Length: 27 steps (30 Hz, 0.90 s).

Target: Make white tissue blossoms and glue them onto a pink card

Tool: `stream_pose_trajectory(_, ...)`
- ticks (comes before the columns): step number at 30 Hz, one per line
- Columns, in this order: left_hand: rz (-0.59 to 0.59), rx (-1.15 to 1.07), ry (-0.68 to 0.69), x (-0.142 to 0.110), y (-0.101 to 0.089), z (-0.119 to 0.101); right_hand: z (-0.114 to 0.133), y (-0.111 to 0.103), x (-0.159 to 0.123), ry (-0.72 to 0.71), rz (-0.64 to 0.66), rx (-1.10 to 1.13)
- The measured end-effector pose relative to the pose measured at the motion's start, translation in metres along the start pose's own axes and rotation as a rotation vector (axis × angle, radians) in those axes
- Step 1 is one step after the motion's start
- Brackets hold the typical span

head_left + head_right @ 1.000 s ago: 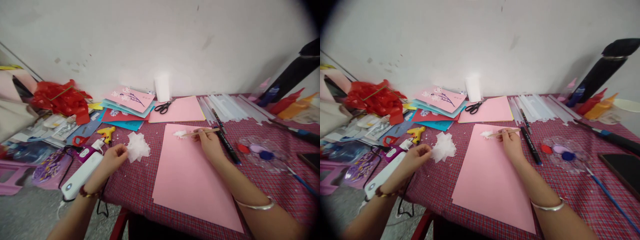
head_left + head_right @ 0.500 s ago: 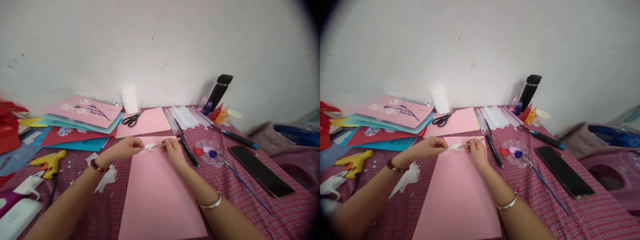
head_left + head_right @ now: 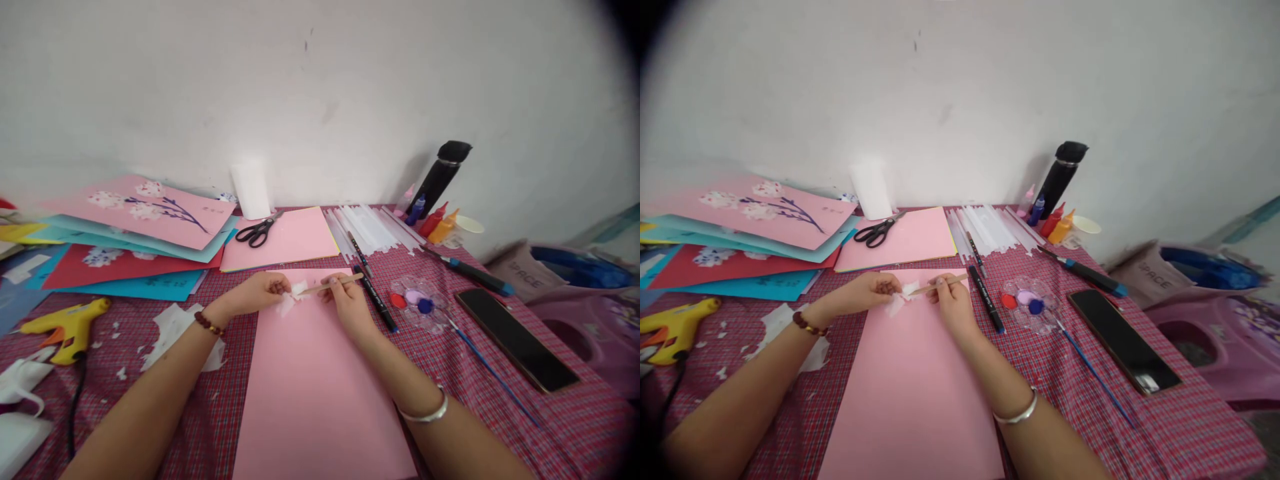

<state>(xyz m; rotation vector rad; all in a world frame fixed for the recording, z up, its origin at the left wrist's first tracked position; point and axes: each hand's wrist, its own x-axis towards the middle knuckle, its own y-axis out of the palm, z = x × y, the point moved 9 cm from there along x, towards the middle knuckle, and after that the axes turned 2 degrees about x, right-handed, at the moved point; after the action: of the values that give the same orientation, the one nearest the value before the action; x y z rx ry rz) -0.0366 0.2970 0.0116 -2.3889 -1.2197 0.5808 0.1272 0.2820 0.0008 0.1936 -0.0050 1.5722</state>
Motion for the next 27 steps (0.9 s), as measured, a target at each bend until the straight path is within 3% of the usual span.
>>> stream_pose_trajectory(6,-0.130,-0.035,0.034,0.010,0.000,0.008,0.000,-0.001,0.000,-0.011,-0.007,0.011)
stream_pose_trajectory(15,-0.144,-0.178,0.047,0.015,0.006,0.007,0.024,-0.004,-0.013,-0.131,-0.063,-0.038)
stream_pose_trajectory(21,-0.175,-0.161,0.072,0.015,0.002,0.005,0.038,0.027,-0.027,-0.247,0.125,-0.331)
stream_pose_trajectory(27,-0.164,-0.170,0.094,0.018,0.003,0.008,0.049,0.044,-0.032,-0.413,0.170,-0.684)
